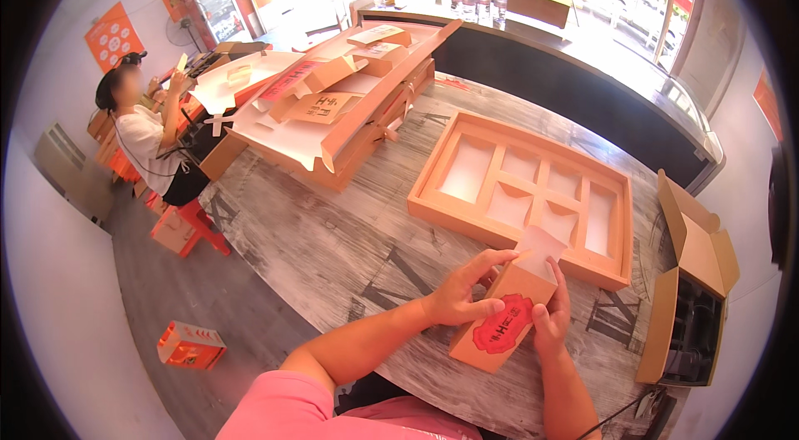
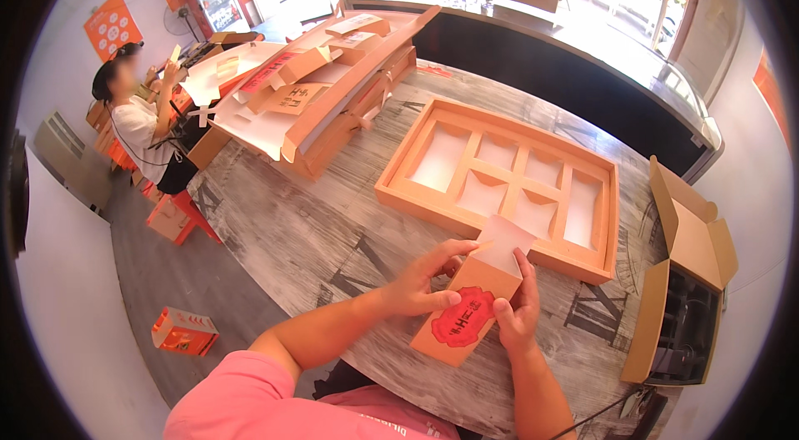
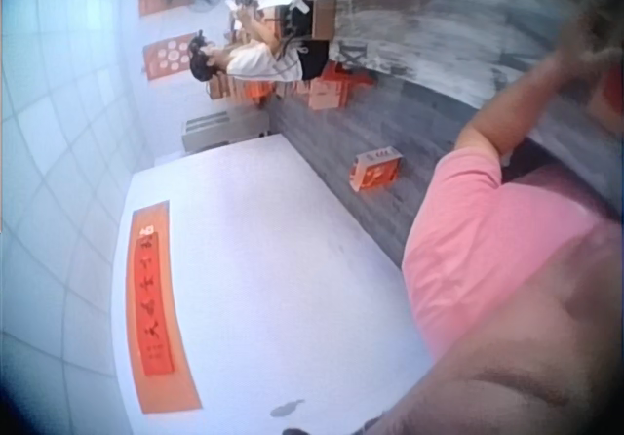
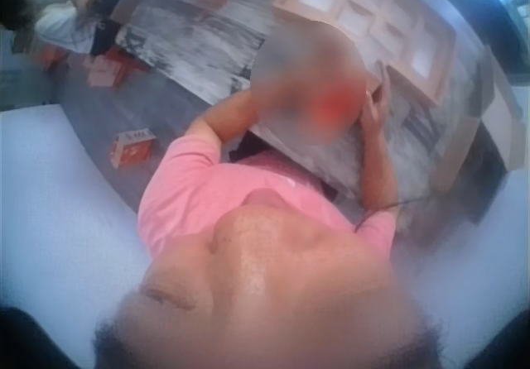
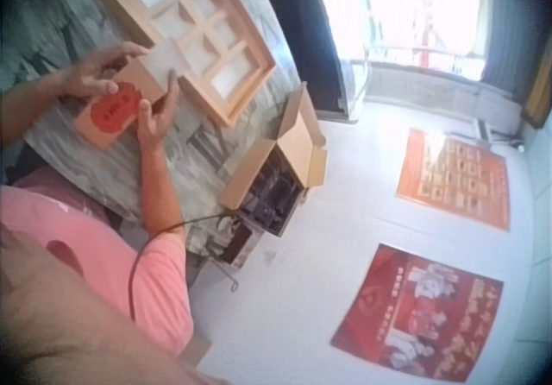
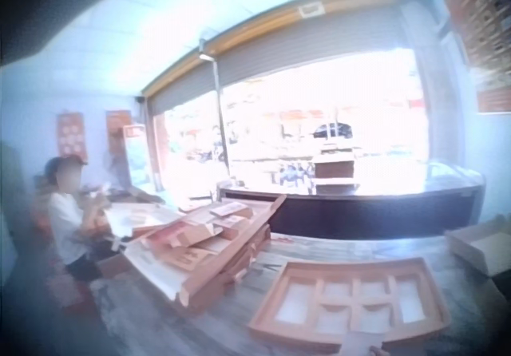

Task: The person assembles a large cardboard tray by folding the sides and tucking in the tabs by hand, then places a pre-assembled divider insert and small cardboard containers inside it.

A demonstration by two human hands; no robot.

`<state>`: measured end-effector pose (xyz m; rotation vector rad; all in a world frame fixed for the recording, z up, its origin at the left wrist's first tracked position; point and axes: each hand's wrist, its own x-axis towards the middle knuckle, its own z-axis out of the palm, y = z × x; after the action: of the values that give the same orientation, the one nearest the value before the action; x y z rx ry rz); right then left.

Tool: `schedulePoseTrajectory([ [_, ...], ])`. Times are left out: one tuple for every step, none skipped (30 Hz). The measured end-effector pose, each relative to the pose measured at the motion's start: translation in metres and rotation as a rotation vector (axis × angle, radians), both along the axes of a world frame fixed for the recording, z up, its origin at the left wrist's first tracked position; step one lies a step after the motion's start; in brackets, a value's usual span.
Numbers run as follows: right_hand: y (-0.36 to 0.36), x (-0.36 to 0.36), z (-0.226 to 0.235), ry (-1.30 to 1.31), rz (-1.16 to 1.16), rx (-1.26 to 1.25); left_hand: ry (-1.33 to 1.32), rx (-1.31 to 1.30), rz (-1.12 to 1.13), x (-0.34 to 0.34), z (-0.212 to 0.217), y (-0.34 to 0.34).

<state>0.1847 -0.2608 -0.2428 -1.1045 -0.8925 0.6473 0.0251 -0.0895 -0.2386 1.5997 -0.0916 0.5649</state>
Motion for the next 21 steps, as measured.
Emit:
schedulePoseTrajectory([
  [0.000,-0.001,0.002,0.002,-0.003,-0.010,-0.003,-0.006,0.003,-0.001,0.000,0.000],
  [0.000,-0.003,0.004,0.005,-0.006,-0.021,-0.006,-0.013,0.007,-0.001,0.001,0.000],
  [0.001,-0.004,0.005,0.004,-0.010,-0.033,-0.011,-0.021,0.010,0.000,0.001,-0.001],
  [0.001,-0.003,0.004,-0.020,-0.012,-0.034,0.002,-0.034,0.007,0.000,0.000,-0.001],
  [0.001,-0.001,0.001,-0.045,-0.013,-0.036,0.016,-0.048,0.004,0.000,-0.001,0.000],
  [-0.001,0.001,-0.001,-0.070,-0.014,-0.038,0.028,-0.062,0.002,0.001,-0.003,0.000],
  [-0.003,0.003,-0.004,-0.103,0.000,-0.042,0.046,-0.069,0.020,0.001,-0.006,0.000],
  [-0.005,0.005,-0.007,-0.135,0.013,-0.045,0.064,-0.077,0.037,0.001,-0.011,0.000],
  [-0.006,0.006,-0.009,-0.166,0.025,-0.047,0.084,-0.083,0.054,0.001,-0.013,0.000],
  [-0.006,0.006,-0.009,-0.199,0.029,-0.042,0.097,-0.139,0.044,0.002,-0.014,-0.001],
  [-0.006,0.005,-0.007,-0.233,0.033,-0.038,0.110,-0.195,0.034,0.002,-0.013,-0.002],
  [-0.005,0.004,-0.005,-0.265,0.037,-0.035,0.123,-0.252,0.024,0.002,-0.013,-0.004],
  [-0.003,0.002,-0.002,-0.274,0.023,-0.026,0.099,-0.250,0.042,0.003,-0.014,-0.004],
  [-0.001,-0.002,0.002,-0.282,0.009,-0.016,0.074,-0.246,0.061,0.004,-0.016,-0.003],
  [0.001,-0.005,0.004,-0.287,-0.004,-0.007,0.051,-0.244,0.081,0.004,-0.017,-0.003],
  [0.002,-0.005,0.003,-0.280,0.001,-0.011,0.019,-0.200,0.140,0.007,-0.016,-0.004],
  [0.002,-0.003,0.001,-0.272,0.006,-0.014,-0.012,-0.156,0.198,0.010,-0.015,-0.006],
  [0.000,-0.003,-0.001,-0.263,0.009,-0.019,-0.042,-0.113,0.253,0.013,-0.015,-0.008],
  [-0.001,-0.003,-0.004,-0.236,0.016,-0.020,-0.027,-0.135,0.262,0.013,-0.017,-0.008],
  [-0.001,-0.003,-0.006,-0.209,0.023,-0.022,-0.012,-0.158,0.271,0.012,-0.018,-0.008],
  [-0.003,-0.003,-0.008,-0.184,0.025,-0.025,0.000,-0.181,0.275,0.013,-0.017,-0.009],
])
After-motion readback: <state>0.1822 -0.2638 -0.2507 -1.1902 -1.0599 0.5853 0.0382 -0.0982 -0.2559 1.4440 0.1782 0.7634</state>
